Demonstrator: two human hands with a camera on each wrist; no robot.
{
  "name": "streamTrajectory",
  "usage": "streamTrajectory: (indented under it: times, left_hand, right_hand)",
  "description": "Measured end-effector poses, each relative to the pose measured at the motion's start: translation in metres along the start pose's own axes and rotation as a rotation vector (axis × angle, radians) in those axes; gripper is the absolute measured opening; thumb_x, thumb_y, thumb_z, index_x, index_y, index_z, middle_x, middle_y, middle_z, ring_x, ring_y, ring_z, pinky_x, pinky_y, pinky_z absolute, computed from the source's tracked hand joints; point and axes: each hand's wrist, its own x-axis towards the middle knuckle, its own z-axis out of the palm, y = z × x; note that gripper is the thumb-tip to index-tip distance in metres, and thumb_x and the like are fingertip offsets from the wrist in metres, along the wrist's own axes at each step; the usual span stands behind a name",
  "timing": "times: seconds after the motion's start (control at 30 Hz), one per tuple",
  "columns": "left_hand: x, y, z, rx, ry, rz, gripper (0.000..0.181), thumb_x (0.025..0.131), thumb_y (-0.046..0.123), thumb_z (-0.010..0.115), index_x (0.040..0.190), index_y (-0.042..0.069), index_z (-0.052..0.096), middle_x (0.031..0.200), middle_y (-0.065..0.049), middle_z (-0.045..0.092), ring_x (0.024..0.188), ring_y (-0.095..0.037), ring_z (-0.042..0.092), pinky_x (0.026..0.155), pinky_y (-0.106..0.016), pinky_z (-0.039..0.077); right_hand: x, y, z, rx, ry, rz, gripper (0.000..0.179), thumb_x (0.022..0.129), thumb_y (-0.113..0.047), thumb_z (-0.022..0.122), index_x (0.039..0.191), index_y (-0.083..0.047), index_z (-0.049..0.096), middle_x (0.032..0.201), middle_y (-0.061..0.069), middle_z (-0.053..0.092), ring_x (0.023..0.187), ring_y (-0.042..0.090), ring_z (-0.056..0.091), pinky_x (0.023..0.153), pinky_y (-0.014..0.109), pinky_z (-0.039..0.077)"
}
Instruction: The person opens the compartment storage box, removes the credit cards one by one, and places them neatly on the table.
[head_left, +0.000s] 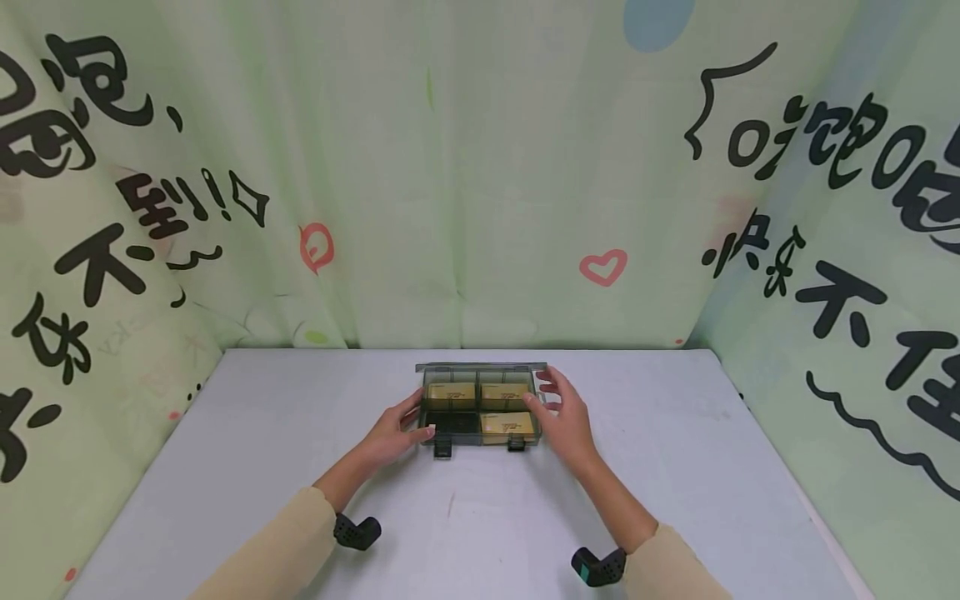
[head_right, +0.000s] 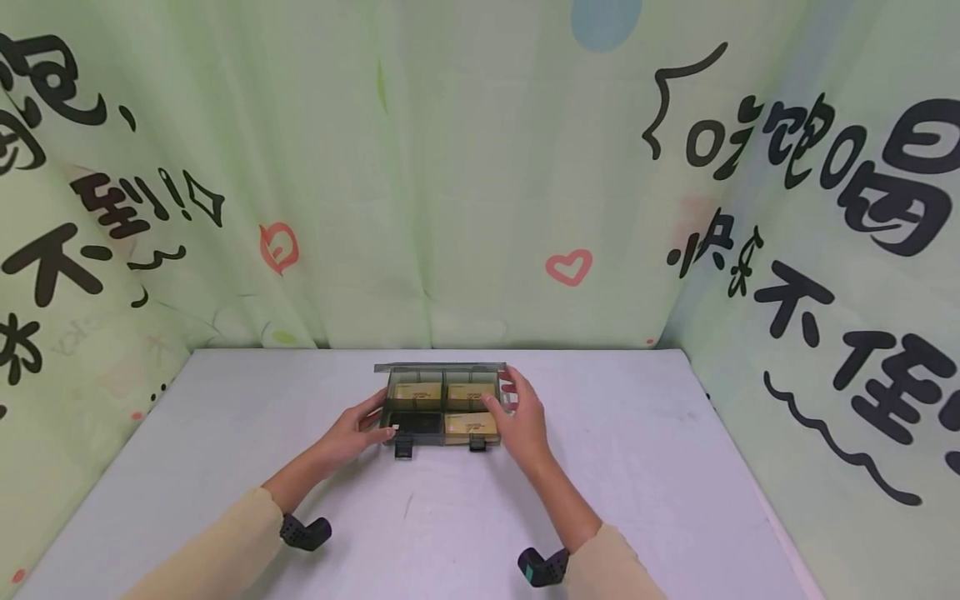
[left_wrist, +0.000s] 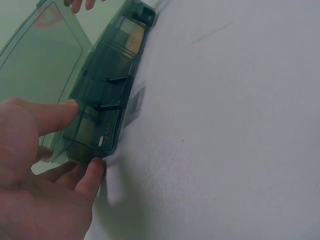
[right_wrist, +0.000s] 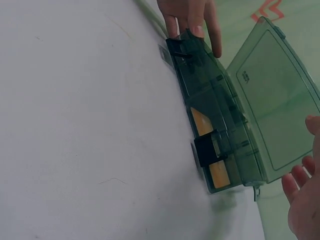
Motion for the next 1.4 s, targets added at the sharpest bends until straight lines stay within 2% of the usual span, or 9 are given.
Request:
streamTrajectory:
  times: [0.13,0.3,0.73,1.07,1.4]
  left_hand:
    - [0.000,-0.001,-0.001,0.002,-0.010,0.009,0.078,0.091,0.015,0.067,0.155,0.016,0.023,0.159,-0.012,0.029,0.145,-0.033,0.030,0.117,-0.051,0.027]
    - [-0.002,0.001,-0.002,-0.012,-0.024,0.018,0.078,0.091,0.015,0.067,0.155,0.016,0.023,0.160,-0.012,0.026,0.146,-0.033,0.029,0.116,-0.052,0.029]
    - [0.000,-0.001,-0.003,-0.028,-0.045,0.019,0.079,0.091,0.017,0.068,0.155,0.019,0.022,0.161,-0.010,0.024,0.146,-0.032,0.028,0.115,-0.051,0.031]
    - [0.000,-0.001,-0.003,-0.043,-0.042,0.019,0.078,0.091,0.015,0.068,0.155,0.017,0.023,0.161,-0.009,0.024,0.146,-0.032,0.028,0.115,-0.051,0.030]
    - [0.000,-0.003,-0.004,-0.047,-0.038,0.017,0.079,0.090,0.015,0.068,0.155,0.017,0.023,0.161,-0.011,0.025,0.146,-0.033,0.027,0.115,-0.051,0.030]
  right_hand:
    - [0.003,-0.001,-0.002,-0.026,0.015,-0.009,0.061,0.093,-0.019,0.066,0.145,-0.004,0.039,0.137,0.014,0.050,0.123,0.029,0.052,0.100,0.047,0.049]
    - [0.007,-0.004,-0.005,-0.042,-0.001,0.011,0.058,0.094,-0.022,0.064,0.145,-0.007,0.040,0.143,0.012,0.045,0.128,0.030,0.049,0.102,0.046,0.048]
    - [0.015,-0.008,-0.005,-0.050,-0.043,0.029,0.065,0.095,-0.014,0.061,0.151,-0.007,0.030,0.152,0.013,0.040,0.136,0.032,0.044,0.104,0.046,0.046]
    - [0.021,-0.008,-0.005,-0.056,-0.067,0.033,0.064,0.096,-0.016,0.059,0.152,-0.012,0.028,0.155,0.009,0.036,0.138,0.031,0.042,0.106,0.046,0.045]
    - [0.027,-0.007,-0.010,-0.034,-0.102,0.077,0.061,0.097,-0.022,0.057,0.152,-0.015,0.030,0.155,0.008,0.036,0.139,0.032,0.040,0.108,0.048,0.043]
